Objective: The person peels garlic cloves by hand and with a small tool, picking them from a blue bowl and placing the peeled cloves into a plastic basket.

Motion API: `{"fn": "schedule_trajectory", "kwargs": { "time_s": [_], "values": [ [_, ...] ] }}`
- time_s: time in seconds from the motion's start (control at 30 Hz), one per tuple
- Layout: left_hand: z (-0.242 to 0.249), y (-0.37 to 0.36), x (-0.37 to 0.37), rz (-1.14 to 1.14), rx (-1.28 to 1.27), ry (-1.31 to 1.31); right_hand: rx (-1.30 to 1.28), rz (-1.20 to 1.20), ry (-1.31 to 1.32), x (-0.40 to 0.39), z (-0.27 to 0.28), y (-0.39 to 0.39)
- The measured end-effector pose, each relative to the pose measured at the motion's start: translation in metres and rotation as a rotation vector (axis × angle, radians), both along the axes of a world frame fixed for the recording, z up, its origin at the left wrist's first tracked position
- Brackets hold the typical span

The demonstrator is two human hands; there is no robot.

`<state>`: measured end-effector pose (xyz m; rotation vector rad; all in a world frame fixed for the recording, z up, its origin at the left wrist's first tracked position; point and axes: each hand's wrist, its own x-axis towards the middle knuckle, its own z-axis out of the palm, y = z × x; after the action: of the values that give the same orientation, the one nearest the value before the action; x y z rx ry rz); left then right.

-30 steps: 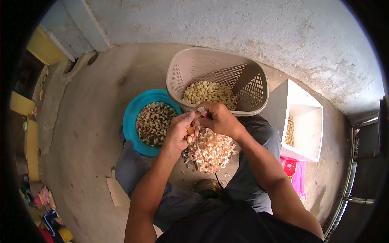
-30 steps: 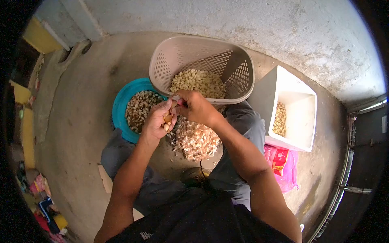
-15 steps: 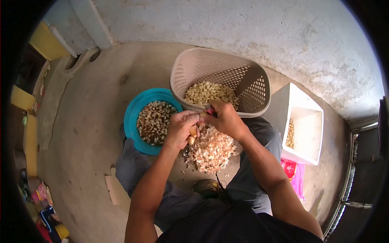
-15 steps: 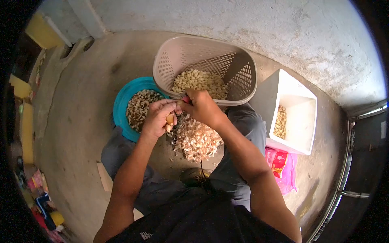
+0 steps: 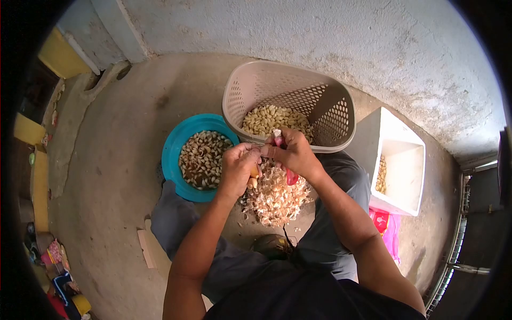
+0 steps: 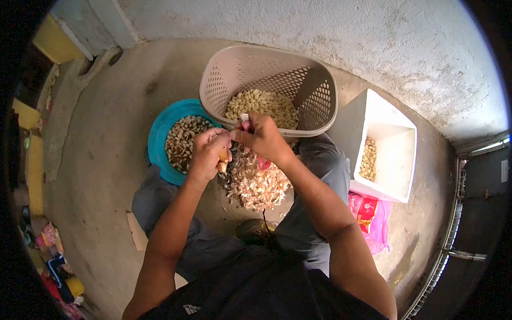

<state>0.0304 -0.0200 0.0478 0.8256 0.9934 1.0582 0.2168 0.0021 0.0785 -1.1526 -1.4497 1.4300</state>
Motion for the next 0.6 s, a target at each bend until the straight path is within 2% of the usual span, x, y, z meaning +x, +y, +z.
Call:
{"fn": "schedule_trajectory", "kwargs": {
  "time_s": [0.1,0.2,0.3,0.4,0.5,0.6],
  "values": [
    [0.005,0.001,-0.003,-0.023,0.008,-0.048,-0.092,-0.031,0.072,0.000,-0.005,0.005],
    [0.009,0.003,-0.005,-0.036,0.052,0.035,0.109,-0.042,-0.036,-0.002,-0.020,0.009],
    [0.016,-0.001,-0.005,-0.040,0.087,0.169,0.129,-0.082,-0.167,-0.004,-0.022,0.006],
    [0.009,0.001,-0.006,-0.038,0.113,0.193,0.193,-0.063,-0.203,-0.008,-0.021,0.005],
    [0.014,-0.001,-0.007,-0.034,0.113,0.230,0.082,-0.068,0.004,-0.013,-0.007,0.000],
    [0.007,-0.001,-0.006,-0.018,0.100,0.163,-0.271,-0.029,0.359,-0.007,-0.016,0.002]
  ]
}}
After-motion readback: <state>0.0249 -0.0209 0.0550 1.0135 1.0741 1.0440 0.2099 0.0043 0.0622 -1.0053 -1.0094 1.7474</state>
